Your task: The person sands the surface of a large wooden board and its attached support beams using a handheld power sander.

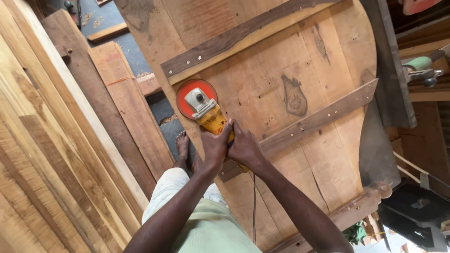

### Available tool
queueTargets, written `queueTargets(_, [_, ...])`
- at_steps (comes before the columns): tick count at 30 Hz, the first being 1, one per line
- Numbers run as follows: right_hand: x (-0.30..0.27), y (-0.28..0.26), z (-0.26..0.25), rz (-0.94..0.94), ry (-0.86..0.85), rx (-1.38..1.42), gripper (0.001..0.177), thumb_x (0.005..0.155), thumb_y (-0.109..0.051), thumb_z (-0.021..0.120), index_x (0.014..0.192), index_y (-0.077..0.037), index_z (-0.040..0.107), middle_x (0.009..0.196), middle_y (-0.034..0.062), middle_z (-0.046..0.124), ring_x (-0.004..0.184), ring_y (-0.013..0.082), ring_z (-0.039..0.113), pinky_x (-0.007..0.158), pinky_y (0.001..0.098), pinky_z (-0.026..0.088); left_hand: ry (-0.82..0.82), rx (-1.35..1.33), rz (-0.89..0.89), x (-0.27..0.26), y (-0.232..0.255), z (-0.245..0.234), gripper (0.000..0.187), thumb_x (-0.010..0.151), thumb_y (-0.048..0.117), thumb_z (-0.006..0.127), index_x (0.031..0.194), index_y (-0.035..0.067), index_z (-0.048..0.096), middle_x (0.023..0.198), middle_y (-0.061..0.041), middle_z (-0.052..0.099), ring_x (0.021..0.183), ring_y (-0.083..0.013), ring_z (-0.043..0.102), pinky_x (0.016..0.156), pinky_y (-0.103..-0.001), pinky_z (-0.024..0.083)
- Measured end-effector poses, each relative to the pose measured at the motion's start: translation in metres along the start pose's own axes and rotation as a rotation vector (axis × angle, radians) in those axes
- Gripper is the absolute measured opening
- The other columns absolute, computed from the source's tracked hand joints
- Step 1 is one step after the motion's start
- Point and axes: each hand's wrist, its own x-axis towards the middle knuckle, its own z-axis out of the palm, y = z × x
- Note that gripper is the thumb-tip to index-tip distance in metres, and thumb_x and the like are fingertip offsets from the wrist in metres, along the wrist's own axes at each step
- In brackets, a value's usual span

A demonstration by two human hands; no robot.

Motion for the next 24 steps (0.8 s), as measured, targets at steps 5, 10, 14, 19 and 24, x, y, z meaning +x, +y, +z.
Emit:
queueTargets(5, [0.006,0.015,-0.027,0.125,0.002,0.004,0.075,0.076,-0.022,0.078,0.138,-0.004,0.040,0.082,0.0254,0.073,0.081,0.0448,0.075,0.074,0.0522,0.063,-0.067,0.033,-0.059,0.006,0.003,0.035,0.044,0.085,0.025,0.084,0.109,-0.006,0.064,0.093,-0.010,0.072,0.077,-0.0147,0.069,0.067,-0.030,0.057])
queueTargets(10, [0.019,0.047,-0.055,0.101,0.180,0.020,0.062,0.083,-0.022,0.076,0.135,-0.002,0.049,0.093,0.0268,0.074,0.092,0.0440,0.074,0.080,0.0534,0.060,-0.168,0.115,-0.016,0.020,0.005,0.085,0.056,0.082,0.030,0.082,0.119,0.000,0.053,0.100,-0.013,0.073,0.084,-0.0175,0.074,0.072,-0.031,0.063])
queueTargets(14, [0.021,0.064,-0.075,0.139,0.336,0.175,0.061,0.082,-0.022,0.076,0.131,0.001,0.048,0.106,0.0252,0.073,0.100,0.0393,0.075,0.083,0.0496,0.060,-0.378,0.408,-0.038,0.037,0.012,0.125,0.054,0.086,0.037,0.080,0.119,-0.001,0.063,0.105,-0.016,0.078,0.089,-0.0237,0.078,0.077,-0.035,0.062])
queueTargets(19, [0.019,0.068,-0.073,0.223,0.340,0.144,0.066,0.081,-0.024,0.079,0.135,-0.001,0.049,0.108,0.0234,0.072,0.101,0.0398,0.073,0.083,0.0487,0.059,-0.319,0.454,-0.033,0.036,0.007,0.134,0.065,0.078,0.032,0.084,0.124,-0.001,0.052,0.105,-0.015,0.073,0.089,-0.0240,0.075,0.078,-0.037,0.060])
queueTargets(24, [-0.001,0.051,-0.025,0.111,0.219,0.168,0.059,0.078,-0.022,0.078,0.127,-0.001,0.052,0.094,0.0245,0.075,0.094,0.0421,0.075,0.076,0.0498,0.060,-0.229,0.225,0.059,0.011,-0.007,0.063,0.051,0.083,0.027,0.084,0.117,-0.002,0.059,0.098,-0.010,0.073,0.083,-0.0170,0.073,0.075,-0.033,0.061])
